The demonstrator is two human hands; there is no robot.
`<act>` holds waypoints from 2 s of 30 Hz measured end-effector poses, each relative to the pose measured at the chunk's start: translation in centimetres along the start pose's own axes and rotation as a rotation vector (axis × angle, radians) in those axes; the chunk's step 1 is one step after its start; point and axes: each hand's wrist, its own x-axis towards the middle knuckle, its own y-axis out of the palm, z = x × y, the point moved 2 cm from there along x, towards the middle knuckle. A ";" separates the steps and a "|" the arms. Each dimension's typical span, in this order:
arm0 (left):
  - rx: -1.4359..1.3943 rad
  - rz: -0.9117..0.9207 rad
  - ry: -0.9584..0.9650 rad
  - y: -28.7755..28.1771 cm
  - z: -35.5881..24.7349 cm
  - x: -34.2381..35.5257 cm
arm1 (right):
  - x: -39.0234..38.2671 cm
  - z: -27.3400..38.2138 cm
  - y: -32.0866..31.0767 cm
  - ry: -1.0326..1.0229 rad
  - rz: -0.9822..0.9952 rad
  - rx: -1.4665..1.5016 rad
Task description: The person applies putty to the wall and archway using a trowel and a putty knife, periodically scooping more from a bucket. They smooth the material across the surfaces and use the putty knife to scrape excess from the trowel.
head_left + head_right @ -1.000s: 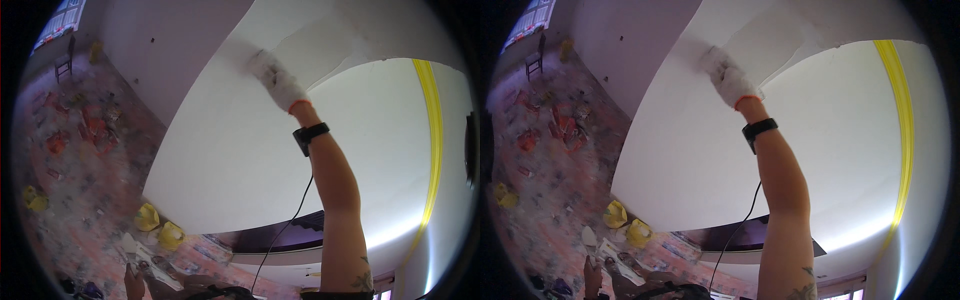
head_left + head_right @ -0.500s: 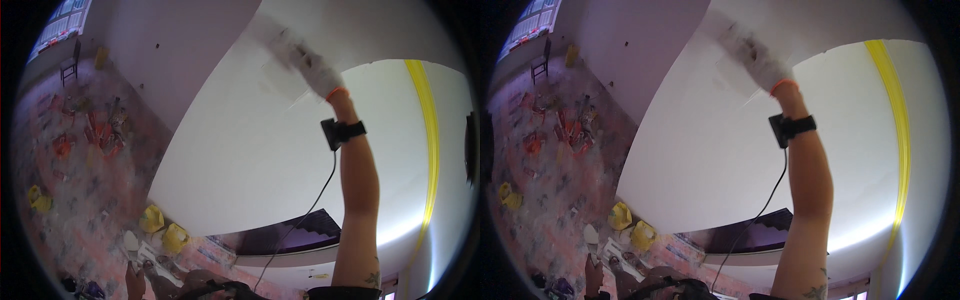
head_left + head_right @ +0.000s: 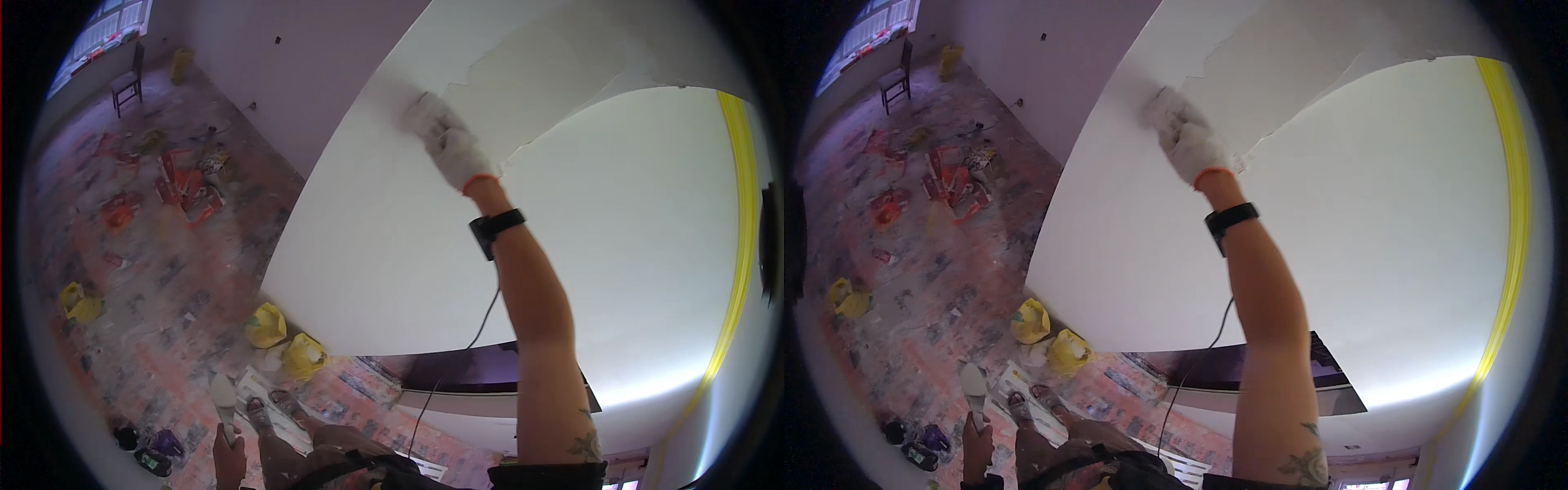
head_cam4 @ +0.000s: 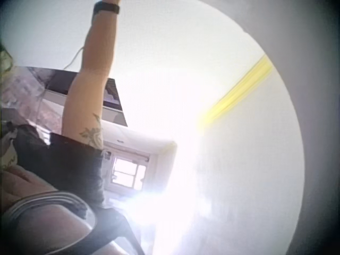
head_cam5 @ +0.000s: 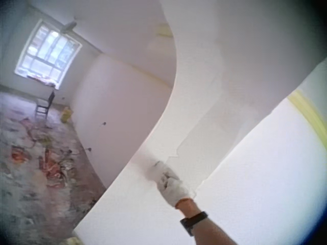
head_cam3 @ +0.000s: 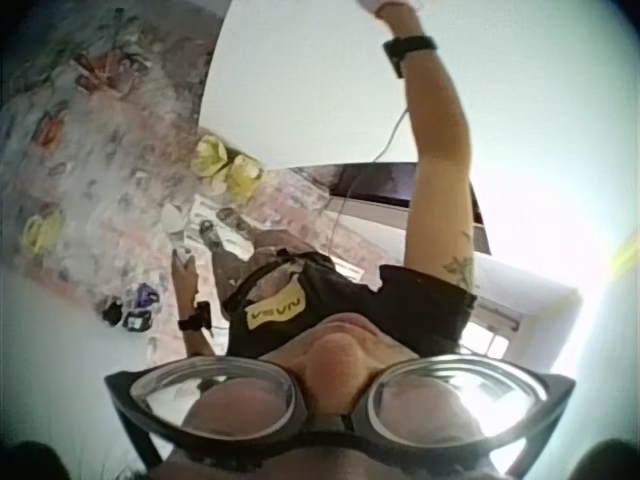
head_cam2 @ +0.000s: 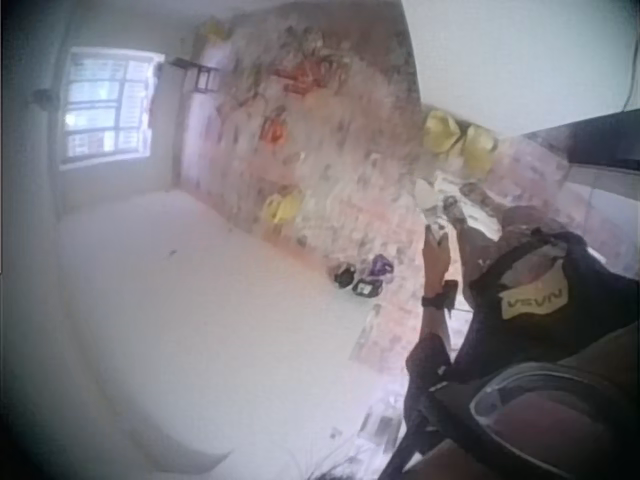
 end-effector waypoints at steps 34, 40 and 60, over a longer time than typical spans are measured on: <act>0.383 -0.325 0.654 0.3 9.2 7.3 | 3.6 20.8 -25.0 -0.207 -0.295 -0.970; 0.137 -0.151 0.296 0.0 7.2 6.3 | -0.7 25.8 -26.2 -0.259 -0.512 -0.998; -0.182 0.017 -0.193 -2.9 5.7 0.6 | -3.1 5.7 -1.0 0.281 0.242 -0.331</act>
